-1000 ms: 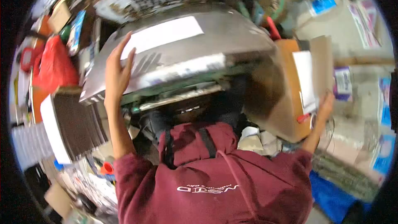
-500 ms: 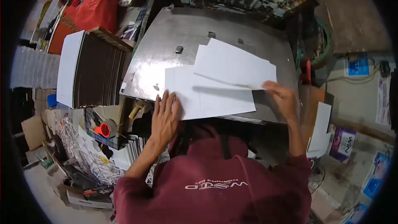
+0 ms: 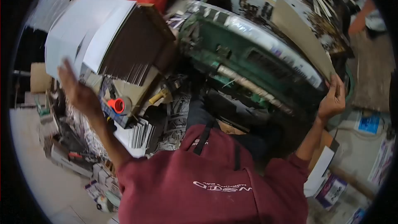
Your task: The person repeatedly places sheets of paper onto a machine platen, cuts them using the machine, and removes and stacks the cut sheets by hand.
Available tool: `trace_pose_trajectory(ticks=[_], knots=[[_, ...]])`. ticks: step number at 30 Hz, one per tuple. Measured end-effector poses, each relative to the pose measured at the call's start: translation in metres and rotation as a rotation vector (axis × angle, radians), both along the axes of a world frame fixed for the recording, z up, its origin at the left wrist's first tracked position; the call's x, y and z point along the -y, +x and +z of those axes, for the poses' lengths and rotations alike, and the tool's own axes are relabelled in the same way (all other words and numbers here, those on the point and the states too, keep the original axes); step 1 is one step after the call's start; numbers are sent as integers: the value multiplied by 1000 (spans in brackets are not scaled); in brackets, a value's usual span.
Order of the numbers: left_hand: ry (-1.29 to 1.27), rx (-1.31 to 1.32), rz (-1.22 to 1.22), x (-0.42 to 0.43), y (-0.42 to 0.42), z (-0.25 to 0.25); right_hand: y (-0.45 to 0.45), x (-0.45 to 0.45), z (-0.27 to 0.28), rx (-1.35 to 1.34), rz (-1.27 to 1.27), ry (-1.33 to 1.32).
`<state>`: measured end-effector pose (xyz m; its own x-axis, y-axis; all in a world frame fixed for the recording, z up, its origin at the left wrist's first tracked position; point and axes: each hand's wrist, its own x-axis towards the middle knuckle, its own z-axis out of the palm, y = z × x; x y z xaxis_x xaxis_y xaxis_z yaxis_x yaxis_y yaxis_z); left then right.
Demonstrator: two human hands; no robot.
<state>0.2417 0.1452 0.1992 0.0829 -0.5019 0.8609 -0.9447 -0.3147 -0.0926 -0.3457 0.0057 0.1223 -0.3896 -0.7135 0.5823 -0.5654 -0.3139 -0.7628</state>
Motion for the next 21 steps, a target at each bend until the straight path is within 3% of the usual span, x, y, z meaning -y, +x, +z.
trace_pose_trajectory(ticks=[1,3,5,7,8,11,12,15,17,21], knots=[[61,87,19,11,31,-13,4,7,0,-130,53,74],[173,-38,187,40,89,-54,8,10,1,-394,130,226],[438,-163,172,52,159,-100,8,9,5,-279,93,243],[509,-307,126,57,186,-121,-5,1,13,-114,68,202],[515,-240,162,55,179,-116,-9,-6,22,-131,80,238],[540,-420,193,59,152,-99,-22,-26,26,-99,78,273],[603,-390,287,58,146,-101,-25,-32,23,-121,65,343],[536,-309,240,53,149,-115,-30,-48,10,-241,113,457],[482,-368,232,51,140,-117,-24,-63,12,-132,73,675],[454,-372,181,53,144,-121,-34,-85,3,-18,74,571]])
